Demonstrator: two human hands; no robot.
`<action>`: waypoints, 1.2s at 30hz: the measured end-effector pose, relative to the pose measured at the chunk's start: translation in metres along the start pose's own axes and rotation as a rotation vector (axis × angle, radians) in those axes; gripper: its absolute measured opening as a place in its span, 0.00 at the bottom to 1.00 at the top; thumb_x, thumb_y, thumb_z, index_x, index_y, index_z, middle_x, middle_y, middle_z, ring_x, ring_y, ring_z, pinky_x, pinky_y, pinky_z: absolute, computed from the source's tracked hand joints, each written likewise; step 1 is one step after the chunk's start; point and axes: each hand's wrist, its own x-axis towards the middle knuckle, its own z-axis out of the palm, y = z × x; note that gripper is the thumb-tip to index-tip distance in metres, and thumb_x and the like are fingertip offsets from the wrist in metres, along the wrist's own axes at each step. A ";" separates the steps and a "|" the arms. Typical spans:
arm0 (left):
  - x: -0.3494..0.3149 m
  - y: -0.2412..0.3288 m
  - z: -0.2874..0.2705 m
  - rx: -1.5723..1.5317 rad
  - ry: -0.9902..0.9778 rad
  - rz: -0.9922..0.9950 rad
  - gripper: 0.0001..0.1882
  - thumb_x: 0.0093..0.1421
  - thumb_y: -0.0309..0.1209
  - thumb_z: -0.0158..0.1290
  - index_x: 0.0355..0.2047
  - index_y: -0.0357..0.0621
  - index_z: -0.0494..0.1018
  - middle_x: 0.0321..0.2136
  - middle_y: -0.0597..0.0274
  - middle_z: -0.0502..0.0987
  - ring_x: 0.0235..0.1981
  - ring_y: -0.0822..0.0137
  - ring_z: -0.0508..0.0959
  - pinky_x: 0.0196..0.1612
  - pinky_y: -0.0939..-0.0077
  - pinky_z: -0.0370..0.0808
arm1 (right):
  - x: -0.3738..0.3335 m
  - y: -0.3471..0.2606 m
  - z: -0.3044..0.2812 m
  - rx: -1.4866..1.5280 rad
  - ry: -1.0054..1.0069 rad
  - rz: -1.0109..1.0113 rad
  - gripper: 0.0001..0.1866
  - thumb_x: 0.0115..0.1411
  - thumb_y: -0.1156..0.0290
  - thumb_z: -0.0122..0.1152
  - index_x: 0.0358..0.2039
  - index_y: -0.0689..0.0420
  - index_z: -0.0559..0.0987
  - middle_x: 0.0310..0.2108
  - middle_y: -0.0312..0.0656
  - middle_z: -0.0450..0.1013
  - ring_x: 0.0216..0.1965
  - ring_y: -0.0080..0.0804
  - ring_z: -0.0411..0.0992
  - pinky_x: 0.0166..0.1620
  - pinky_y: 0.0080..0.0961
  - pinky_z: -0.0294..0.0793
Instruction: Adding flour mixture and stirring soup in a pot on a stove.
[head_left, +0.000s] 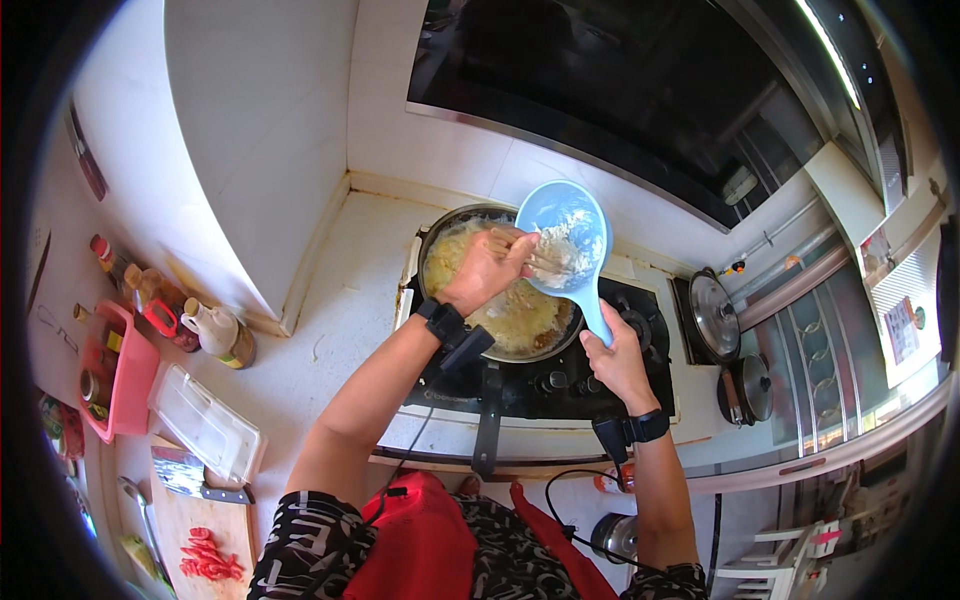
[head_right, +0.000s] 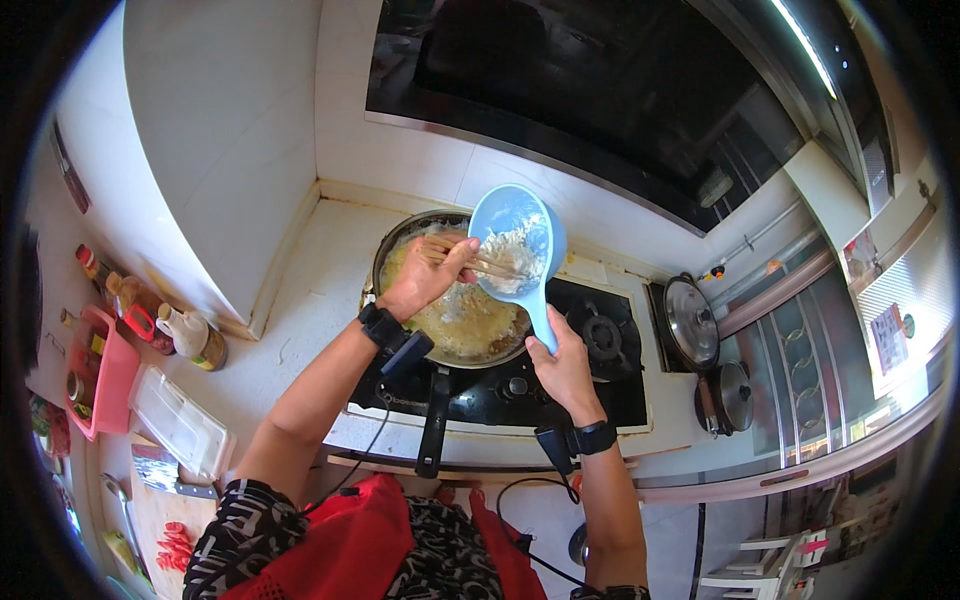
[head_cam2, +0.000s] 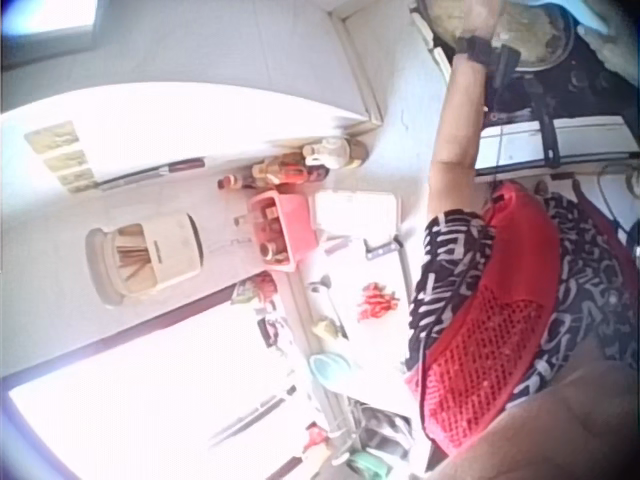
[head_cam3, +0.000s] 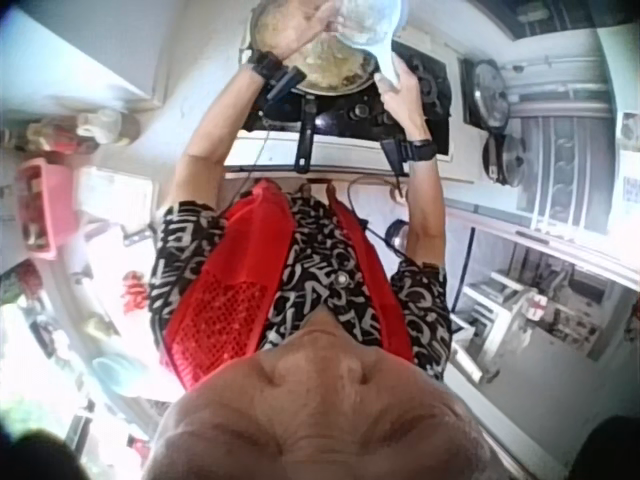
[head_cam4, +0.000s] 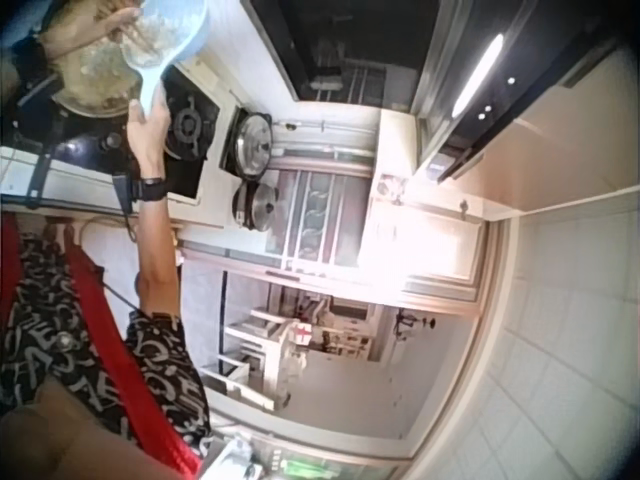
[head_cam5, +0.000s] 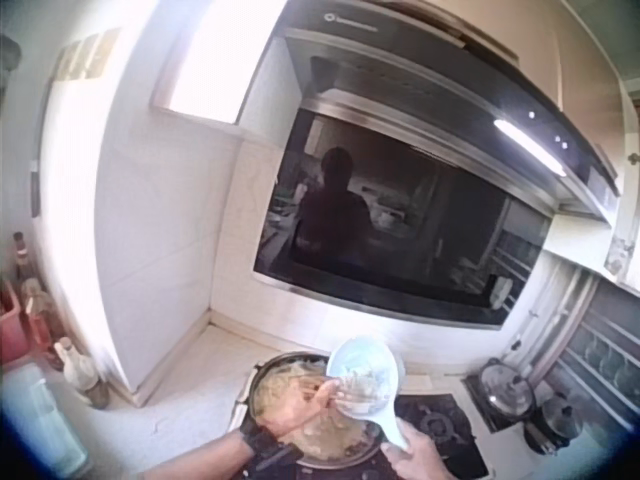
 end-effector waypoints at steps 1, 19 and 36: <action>0.000 -0.001 -0.005 0.071 0.026 -0.047 0.16 0.65 0.37 0.54 0.38 0.32 0.77 0.26 0.60 0.79 0.23 0.73 0.79 0.27 0.80 0.77 | -0.001 0.005 0.001 -0.076 0.047 -0.087 0.29 0.60 0.78 0.57 0.63 0.60 0.64 0.33 0.37 0.72 0.28 0.21 0.69 0.30 0.18 0.70; 0.020 -0.045 -0.017 -0.127 0.059 -0.124 0.20 0.65 0.40 0.54 0.42 0.32 0.76 0.32 0.55 0.80 0.26 0.67 0.81 0.31 0.76 0.80 | -0.007 -0.024 -0.013 -0.392 0.134 0.010 0.30 0.57 0.80 0.56 0.61 0.58 0.64 0.43 0.61 0.74 0.41 0.59 0.75 0.41 0.37 0.75; 0.031 -0.046 -0.062 0.215 0.226 -0.021 0.23 0.64 0.43 0.55 0.44 0.31 0.75 0.33 0.56 0.80 0.29 0.68 0.81 0.34 0.76 0.79 | 0.044 -0.026 0.010 -0.598 0.047 -0.060 0.29 0.58 0.76 0.54 0.61 0.62 0.63 0.32 0.64 0.75 0.36 0.63 0.73 0.39 0.49 0.73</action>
